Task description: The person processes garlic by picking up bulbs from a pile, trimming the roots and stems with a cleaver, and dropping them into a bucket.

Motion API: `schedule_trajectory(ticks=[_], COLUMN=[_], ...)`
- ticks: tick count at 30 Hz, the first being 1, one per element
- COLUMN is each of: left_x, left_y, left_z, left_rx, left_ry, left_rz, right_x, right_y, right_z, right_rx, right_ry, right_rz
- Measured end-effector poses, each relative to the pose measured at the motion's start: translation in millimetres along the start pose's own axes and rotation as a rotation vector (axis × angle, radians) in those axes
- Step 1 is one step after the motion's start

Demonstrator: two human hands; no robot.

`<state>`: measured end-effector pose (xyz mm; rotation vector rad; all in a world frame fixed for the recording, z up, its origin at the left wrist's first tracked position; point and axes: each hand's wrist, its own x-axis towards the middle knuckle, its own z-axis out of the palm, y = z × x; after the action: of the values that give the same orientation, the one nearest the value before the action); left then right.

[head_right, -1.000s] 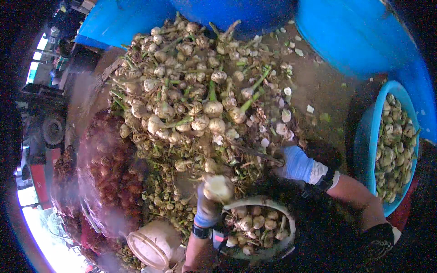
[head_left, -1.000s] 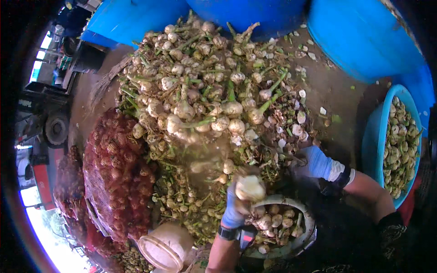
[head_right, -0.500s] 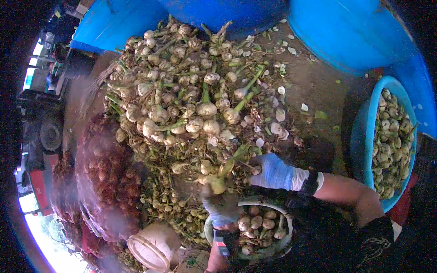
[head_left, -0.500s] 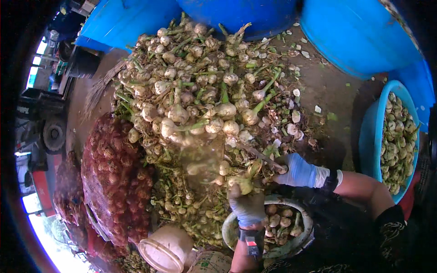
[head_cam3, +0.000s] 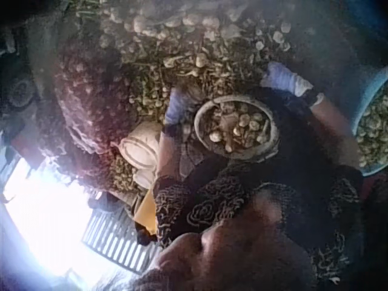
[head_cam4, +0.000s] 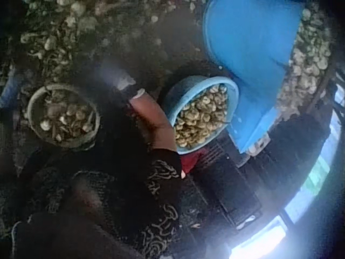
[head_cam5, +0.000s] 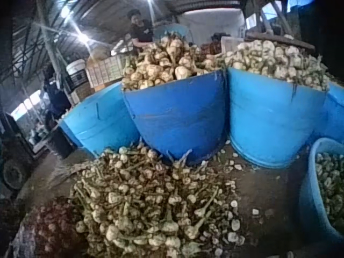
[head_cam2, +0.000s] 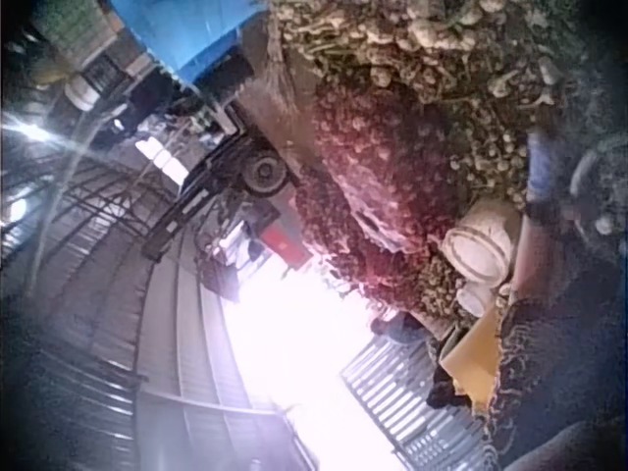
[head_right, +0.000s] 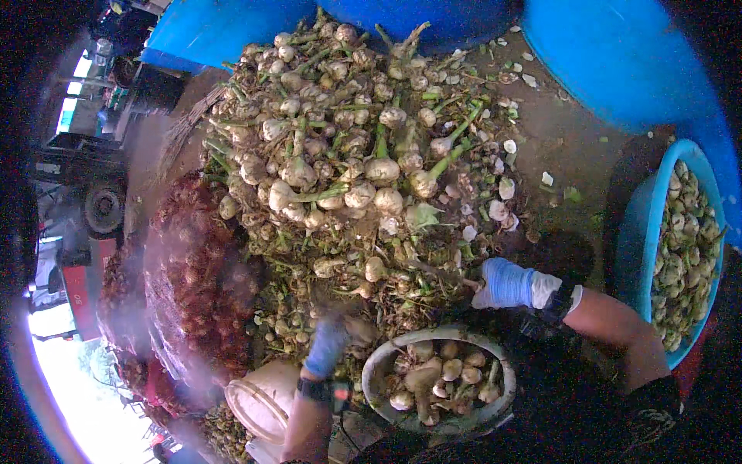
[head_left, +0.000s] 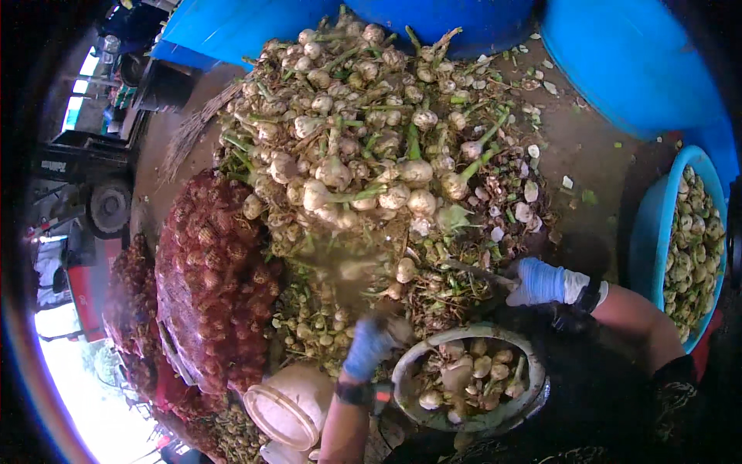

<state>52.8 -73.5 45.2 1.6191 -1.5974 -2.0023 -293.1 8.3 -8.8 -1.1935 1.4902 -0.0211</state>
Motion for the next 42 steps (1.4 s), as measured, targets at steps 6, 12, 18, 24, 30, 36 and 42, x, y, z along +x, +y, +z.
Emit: schedule_trajectory(ticks=[6,12,18,24,30,36,42], left_x=[148,164,76,22,-11,-5,-6], left_y=[-148,-172,-24,22,23,9,-15], left_z=[-77,-65,2,47,85,107,114], left_rx=[-0.089,0.152,-0.471,-0.337,-0.183,-0.459,-0.393], left_ry=[0.611,1.092,0.461,0.227,-0.108,-0.037,-0.049], left_rz=[0.018,0.124,0.207,0.329,0.095,0.127,0.282], right_x=[-3,-9,-24,-36,-46,-52,-43], right_y=[2,-13,-36,-104,-106,-95,-77], right_z=[14,3,-15,-23,-24,-24,-21], right_rx=[-0.036,-0.016,-0.185,-0.382,-0.525,-0.500,-0.418], right_ry=[0.027,0.061,0.306,0.281,0.182,0.150,0.114], right_rz=[-0.040,-0.107,-0.275,-0.552,-0.510,-0.518,-0.491])
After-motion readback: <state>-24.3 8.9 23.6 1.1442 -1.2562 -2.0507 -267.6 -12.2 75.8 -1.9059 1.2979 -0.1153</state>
